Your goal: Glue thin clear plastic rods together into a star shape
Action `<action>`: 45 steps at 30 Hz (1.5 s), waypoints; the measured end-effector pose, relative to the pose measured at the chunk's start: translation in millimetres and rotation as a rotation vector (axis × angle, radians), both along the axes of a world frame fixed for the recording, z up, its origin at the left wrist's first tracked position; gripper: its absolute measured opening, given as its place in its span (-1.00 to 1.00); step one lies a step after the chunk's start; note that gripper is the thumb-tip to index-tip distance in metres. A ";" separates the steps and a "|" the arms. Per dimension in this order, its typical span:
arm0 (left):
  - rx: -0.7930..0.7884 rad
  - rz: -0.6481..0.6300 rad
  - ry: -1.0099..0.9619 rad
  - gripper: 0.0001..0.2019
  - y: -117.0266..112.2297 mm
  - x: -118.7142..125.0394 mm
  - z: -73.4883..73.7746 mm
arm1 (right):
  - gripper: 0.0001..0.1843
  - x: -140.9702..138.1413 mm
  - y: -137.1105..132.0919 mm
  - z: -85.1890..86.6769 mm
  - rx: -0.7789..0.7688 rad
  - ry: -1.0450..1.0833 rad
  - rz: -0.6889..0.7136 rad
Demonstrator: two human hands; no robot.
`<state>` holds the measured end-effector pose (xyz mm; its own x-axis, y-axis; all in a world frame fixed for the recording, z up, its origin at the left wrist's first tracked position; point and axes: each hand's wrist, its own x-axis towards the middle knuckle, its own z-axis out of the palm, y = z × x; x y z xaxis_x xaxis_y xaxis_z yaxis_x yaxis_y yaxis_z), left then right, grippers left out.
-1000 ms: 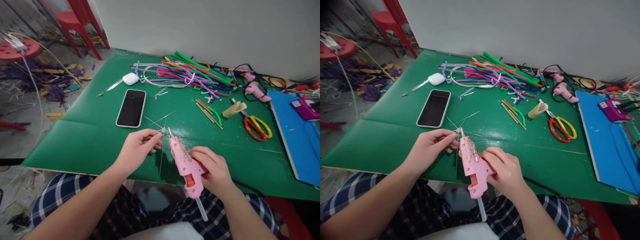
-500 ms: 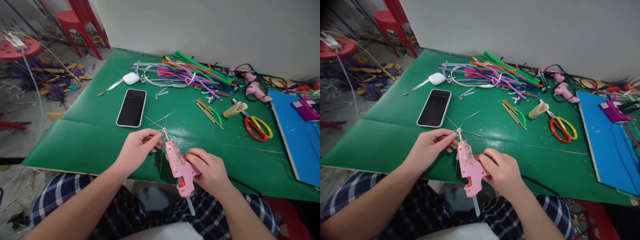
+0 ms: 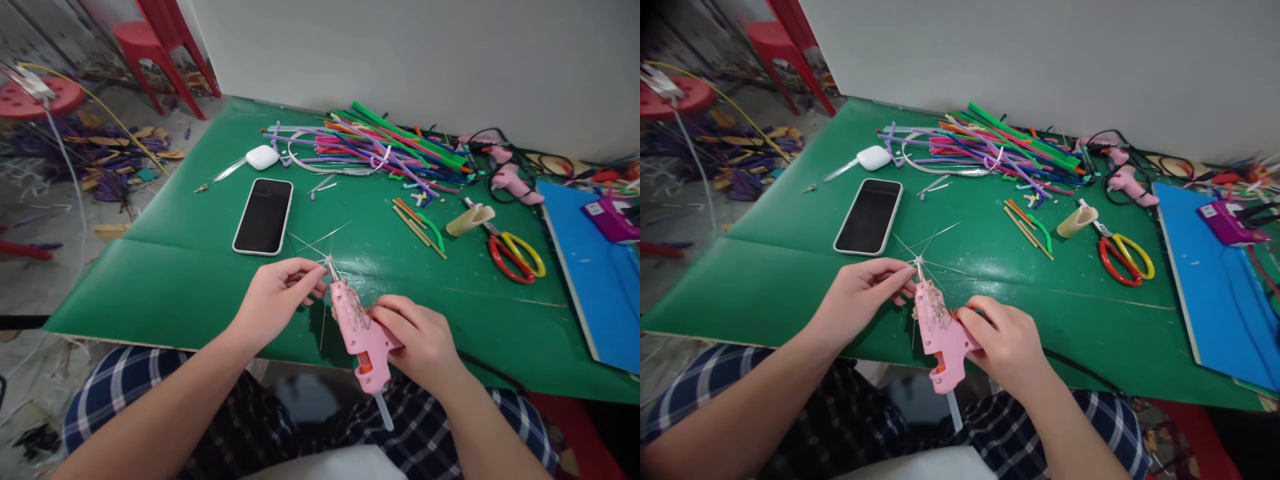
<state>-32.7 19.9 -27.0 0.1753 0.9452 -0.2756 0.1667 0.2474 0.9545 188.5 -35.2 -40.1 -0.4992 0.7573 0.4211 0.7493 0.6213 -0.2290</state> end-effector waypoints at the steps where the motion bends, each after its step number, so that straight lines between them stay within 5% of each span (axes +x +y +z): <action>1: -0.002 -0.001 -0.003 -0.79 0.0 0.0 -0.3 | -0.81 0.4 -0.1 0.3 -0.001 0.000 0.000; 45: -0.006 -0.004 -0.023 -0.79 -0.8 -1.2 -2.2 | -0.81 -0.1 0.6 0.7 -0.030 0.066 0.001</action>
